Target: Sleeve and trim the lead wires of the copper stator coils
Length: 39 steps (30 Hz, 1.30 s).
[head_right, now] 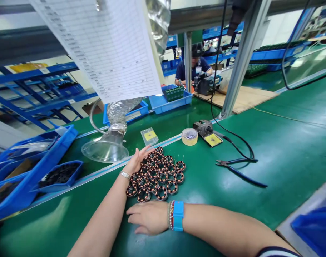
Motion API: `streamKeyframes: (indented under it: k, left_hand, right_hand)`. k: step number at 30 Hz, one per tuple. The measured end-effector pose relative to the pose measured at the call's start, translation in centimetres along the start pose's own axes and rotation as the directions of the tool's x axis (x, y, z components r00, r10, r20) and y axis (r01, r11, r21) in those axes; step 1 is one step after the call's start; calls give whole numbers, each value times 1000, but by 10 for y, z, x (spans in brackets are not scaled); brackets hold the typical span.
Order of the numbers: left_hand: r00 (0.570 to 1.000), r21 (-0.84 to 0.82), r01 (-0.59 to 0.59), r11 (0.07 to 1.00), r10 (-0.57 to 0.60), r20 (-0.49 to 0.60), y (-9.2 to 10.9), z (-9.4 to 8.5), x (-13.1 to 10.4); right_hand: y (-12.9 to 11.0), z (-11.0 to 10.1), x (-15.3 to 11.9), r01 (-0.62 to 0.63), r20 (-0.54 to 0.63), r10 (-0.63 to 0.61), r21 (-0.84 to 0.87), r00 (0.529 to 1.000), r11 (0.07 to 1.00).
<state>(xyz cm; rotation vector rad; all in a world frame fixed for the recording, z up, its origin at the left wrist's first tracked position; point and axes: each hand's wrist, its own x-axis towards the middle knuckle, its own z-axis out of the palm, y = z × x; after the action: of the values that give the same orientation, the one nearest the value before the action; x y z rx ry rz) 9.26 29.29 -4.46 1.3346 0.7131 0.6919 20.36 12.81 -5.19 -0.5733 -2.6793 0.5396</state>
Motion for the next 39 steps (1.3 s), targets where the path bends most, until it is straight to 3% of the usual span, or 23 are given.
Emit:
streamKeyframes:
  k: [4,7,9,11,14,17,20,22,24,27,31,36,39]
  left_hand:
    - [999,65,-35,997,36,-21,-1,27,25]
    - [989,146,-65,987,84,-125,-2,45,33]
    - [969,225,-70,972,119,-216,-2,48,25]
    - [943,324,-54,945,155,-295,-1,42,-2]
    - [914,492,23,870,181,-363,-1,26,-83]
    - [917,632,114,767,163,-364,-4,24,-198]
    - [913,718,204,665,136,-385,-8,37,-304]
    - [937,876,295,382,66,-344,-10,47,-355]
    - [939,921,330,208,33,-343,-14,55,-385]
    - [938,935,339,103,41,-344,-19,60,-400]
    - [932,938,339,77,107,-346,-24,61,-398]
    - [942,943,325,76,64,-330,-21,62,-398]
    - [951,952,307,-5,32,-307,-21,60,-399]
  right_hand:
    - [16,-17,-25,11,25,-11,19,1000,1000]
    - [18,-25,-42,-47,18,46,50,999,998]
    - [15,-26,-53,-122,-15,123,39,992,992]
    - [11,-22,-63,-198,-57,196,-23,979,980]
    - [2,-9,-74,-251,-133,233,-138,963,958]
    - [-14,9,-78,-59,-105,38,-212,994,976]
    - [-32,23,-73,93,-68,-111,-231,992,969]
    - [-43,30,-61,130,-45,-144,-240,989,962]
    - [-52,36,-41,164,-4,-170,-250,985,954]
    - [-64,44,-5,226,73,-214,-236,974,945]
    - [-71,50,31,255,125,-237,-147,963,956]
    - [-49,57,42,293,115,-278,-137,954,946]
    - [-36,78,41,360,53,-357,-188,933,914]
